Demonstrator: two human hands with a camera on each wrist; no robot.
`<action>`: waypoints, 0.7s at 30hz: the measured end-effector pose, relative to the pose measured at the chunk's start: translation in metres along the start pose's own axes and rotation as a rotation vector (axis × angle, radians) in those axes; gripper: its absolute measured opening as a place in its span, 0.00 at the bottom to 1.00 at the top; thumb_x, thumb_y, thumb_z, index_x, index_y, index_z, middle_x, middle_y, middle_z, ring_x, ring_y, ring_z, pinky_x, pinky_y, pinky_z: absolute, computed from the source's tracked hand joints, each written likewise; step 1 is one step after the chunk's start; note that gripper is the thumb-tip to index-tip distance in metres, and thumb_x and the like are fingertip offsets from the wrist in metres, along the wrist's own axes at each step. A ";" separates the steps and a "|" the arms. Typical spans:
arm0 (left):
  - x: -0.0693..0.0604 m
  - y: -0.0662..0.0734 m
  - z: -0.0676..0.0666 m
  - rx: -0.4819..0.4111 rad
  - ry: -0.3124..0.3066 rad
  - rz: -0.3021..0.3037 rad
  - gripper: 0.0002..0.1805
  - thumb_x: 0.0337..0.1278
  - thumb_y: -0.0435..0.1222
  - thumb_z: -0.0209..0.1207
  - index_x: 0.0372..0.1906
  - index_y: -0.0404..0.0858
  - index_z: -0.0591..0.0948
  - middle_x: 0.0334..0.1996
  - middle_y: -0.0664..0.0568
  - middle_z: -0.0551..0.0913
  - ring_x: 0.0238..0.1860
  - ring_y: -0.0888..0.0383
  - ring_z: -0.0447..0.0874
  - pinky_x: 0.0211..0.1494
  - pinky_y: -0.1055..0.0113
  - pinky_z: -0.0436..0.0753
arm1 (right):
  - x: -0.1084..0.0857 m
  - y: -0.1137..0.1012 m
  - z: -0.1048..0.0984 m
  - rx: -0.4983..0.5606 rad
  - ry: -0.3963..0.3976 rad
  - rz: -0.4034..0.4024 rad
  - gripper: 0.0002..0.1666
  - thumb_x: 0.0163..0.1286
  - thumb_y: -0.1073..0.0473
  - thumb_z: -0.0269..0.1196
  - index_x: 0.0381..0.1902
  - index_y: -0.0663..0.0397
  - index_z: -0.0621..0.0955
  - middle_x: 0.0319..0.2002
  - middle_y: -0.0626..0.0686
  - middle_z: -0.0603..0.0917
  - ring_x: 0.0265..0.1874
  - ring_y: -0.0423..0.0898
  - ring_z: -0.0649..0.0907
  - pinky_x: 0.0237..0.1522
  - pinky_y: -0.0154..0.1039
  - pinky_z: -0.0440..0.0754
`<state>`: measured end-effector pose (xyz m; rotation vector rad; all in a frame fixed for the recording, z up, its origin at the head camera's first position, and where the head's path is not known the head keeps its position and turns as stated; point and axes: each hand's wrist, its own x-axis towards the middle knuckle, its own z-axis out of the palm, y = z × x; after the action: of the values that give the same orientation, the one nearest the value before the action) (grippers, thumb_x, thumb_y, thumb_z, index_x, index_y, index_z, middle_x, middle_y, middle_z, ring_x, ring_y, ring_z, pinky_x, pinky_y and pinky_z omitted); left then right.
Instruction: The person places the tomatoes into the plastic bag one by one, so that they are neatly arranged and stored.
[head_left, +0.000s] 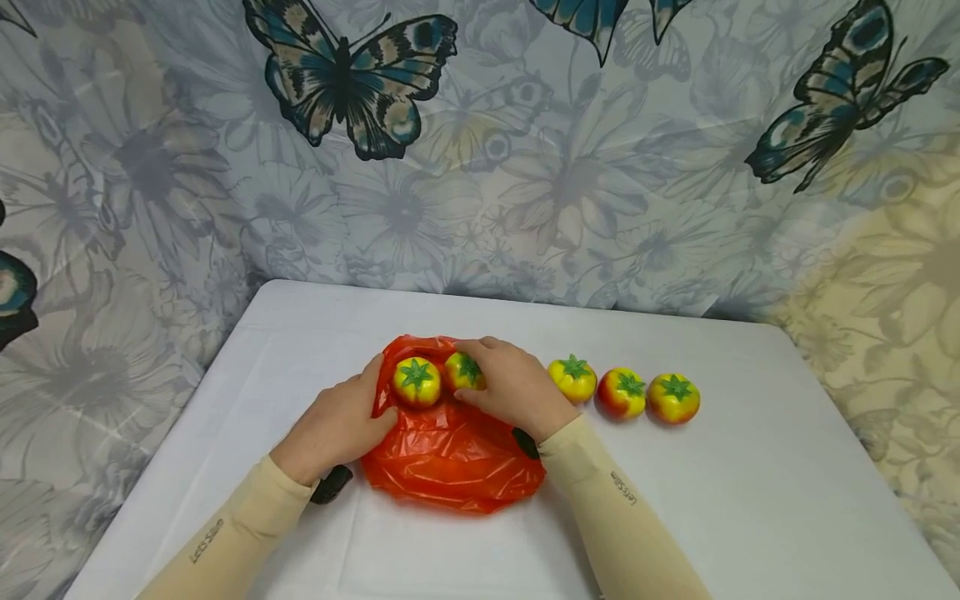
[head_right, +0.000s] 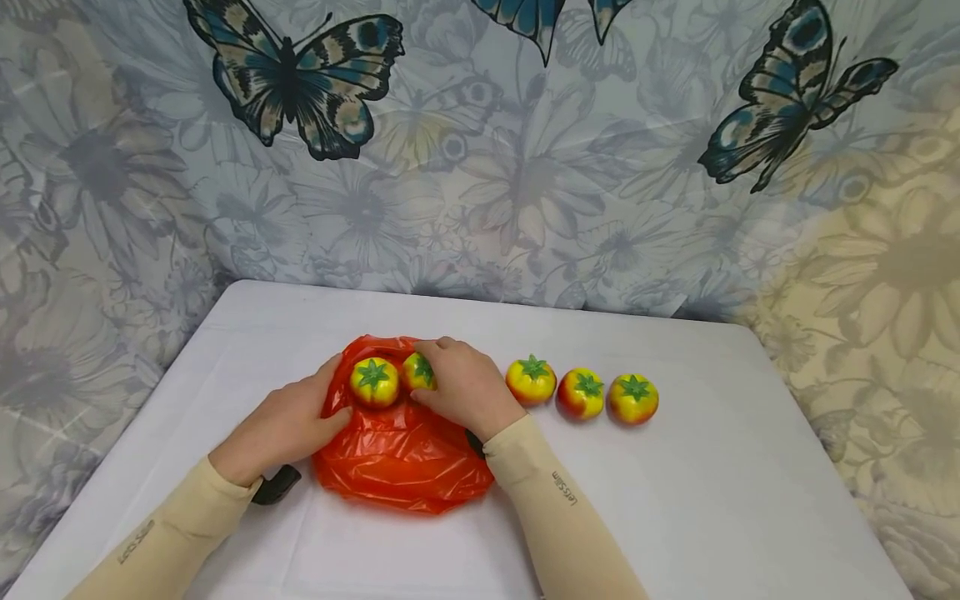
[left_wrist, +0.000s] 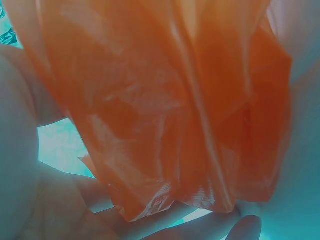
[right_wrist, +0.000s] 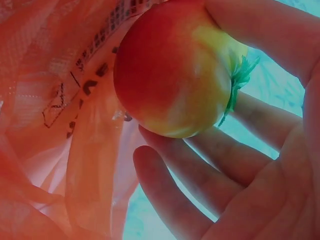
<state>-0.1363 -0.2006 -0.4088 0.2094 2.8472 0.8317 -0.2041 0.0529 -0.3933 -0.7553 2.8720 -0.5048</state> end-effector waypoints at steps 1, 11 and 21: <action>0.000 0.000 0.000 0.003 0.002 0.001 0.46 0.70 0.42 0.62 0.86 0.35 0.56 0.66 0.36 0.83 0.49 0.45 0.88 0.55 0.44 0.89 | 0.000 0.000 0.001 -0.005 -0.002 0.002 0.41 0.69 0.44 0.75 0.77 0.41 0.77 0.68 0.52 0.84 0.62 0.52 0.86 0.66 0.54 0.85; 0.000 0.000 0.000 0.009 -0.002 -0.007 0.47 0.70 0.43 0.61 0.86 0.33 0.54 0.67 0.35 0.83 0.49 0.45 0.88 0.54 0.44 0.89 | 0.003 0.002 0.005 -0.026 -0.022 0.011 0.42 0.70 0.44 0.75 0.78 0.40 0.76 0.70 0.52 0.83 0.65 0.53 0.85 0.67 0.55 0.85; 0.000 0.003 0.001 0.029 -0.009 0.002 0.47 0.70 0.42 0.61 0.86 0.32 0.54 0.68 0.35 0.82 0.50 0.45 0.88 0.56 0.43 0.89 | 0.002 0.003 0.005 -0.028 -0.029 0.030 0.42 0.70 0.43 0.75 0.78 0.41 0.76 0.70 0.53 0.83 0.64 0.53 0.85 0.67 0.55 0.85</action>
<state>-0.1356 -0.1977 -0.4085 0.2189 2.8523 0.7886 -0.2058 0.0533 -0.3994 -0.7172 2.8647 -0.4468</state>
